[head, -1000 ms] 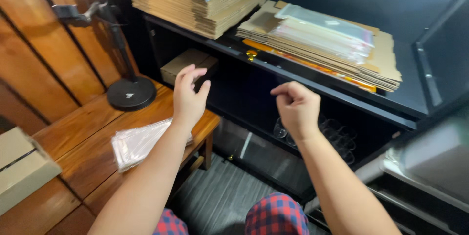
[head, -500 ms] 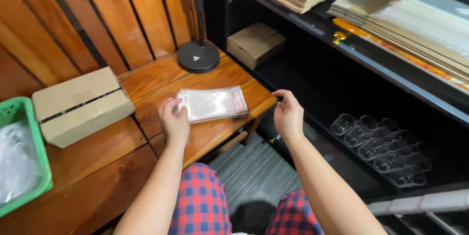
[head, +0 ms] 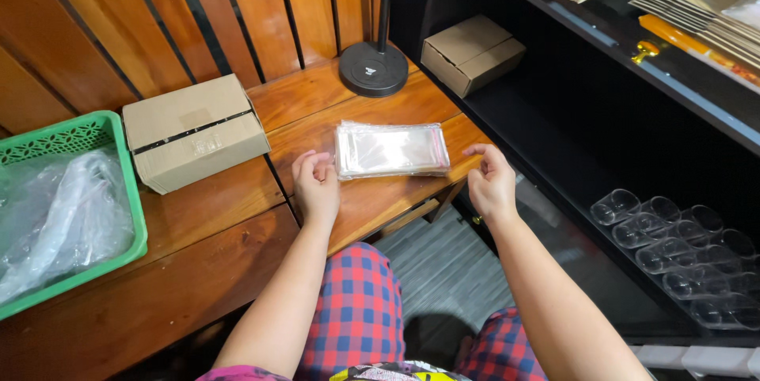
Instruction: The person repeatedly picks up stacks of clear plastic pouches from a wooden bench, lifts them, and places them onto a shelf. The person then returns to the bench to repeat the process with the remaining pouches.
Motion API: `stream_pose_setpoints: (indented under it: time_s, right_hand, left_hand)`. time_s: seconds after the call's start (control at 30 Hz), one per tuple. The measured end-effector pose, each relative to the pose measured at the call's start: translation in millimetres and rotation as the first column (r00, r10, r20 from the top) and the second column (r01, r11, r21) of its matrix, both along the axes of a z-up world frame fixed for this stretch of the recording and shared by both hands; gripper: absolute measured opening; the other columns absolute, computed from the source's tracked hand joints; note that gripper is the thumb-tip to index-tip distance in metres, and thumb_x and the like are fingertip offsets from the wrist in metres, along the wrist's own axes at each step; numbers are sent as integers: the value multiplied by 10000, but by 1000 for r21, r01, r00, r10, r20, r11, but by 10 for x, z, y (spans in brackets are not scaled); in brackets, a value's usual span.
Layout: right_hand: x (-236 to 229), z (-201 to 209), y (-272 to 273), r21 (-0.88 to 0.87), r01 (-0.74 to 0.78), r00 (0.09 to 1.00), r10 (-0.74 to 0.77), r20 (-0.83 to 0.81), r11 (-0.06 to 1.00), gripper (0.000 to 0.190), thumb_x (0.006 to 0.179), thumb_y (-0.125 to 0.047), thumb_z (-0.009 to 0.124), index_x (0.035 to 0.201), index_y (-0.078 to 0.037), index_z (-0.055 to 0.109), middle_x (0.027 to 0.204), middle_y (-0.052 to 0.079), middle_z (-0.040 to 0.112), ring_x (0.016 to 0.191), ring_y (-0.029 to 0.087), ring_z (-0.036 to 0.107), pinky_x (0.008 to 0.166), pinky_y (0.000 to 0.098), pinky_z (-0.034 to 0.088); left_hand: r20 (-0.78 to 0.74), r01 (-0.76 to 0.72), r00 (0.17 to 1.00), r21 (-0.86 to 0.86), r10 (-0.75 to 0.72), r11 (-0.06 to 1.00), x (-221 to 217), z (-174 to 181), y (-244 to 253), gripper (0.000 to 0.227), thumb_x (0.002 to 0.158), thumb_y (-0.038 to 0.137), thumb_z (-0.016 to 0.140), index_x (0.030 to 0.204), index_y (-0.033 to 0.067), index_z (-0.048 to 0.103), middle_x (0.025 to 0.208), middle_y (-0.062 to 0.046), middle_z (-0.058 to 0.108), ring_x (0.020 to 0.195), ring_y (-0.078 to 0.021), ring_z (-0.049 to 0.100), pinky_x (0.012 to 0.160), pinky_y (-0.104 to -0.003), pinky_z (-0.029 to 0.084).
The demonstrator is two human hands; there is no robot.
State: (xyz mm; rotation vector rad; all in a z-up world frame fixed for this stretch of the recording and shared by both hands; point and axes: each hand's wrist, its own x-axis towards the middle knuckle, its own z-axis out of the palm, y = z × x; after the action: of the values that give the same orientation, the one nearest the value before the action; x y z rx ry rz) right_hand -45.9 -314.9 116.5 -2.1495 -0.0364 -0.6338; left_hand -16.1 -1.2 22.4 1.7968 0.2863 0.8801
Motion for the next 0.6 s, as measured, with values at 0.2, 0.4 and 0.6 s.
stream_pose_setpoints:
  time_s: [0.2,0.4,0.6]
  right_hand:
    - [19,-30,152,76,-23,999,24,-22,997,423,674,80,569,950,-201,722,584,-60,285,577,125,386,661,247,432]
    - [120,-22,305,94,58,997,-54,-47,994,172,913,-118,751,1036,-238,747,549,-60,387,584,115,465,627,278,434]
    - [251,-85,327,-53,-128,978,117,-173,990,768,759,-102,899,1456,-104,577,1210,306,568,1152,460,644,882,429,631]
  left_hand:
    - [33,3,999,-22,-3,1000,-39,13,-14,192,814,62,738,986,146,741,1191,-71,646,1005,-283,703,829,-296,611]
    - [49,50,998,-13,-50,999,-60,37,-56,177,823,67,721,982,145,732,1152,-64,661,1011,-268,712,822,-310,613]
    - [41,255,964,156,-264,954,-216,228,-124,447,767,22,783,1195,115,693,1379,-148,588,1253,-387,622,1064,-465,513]
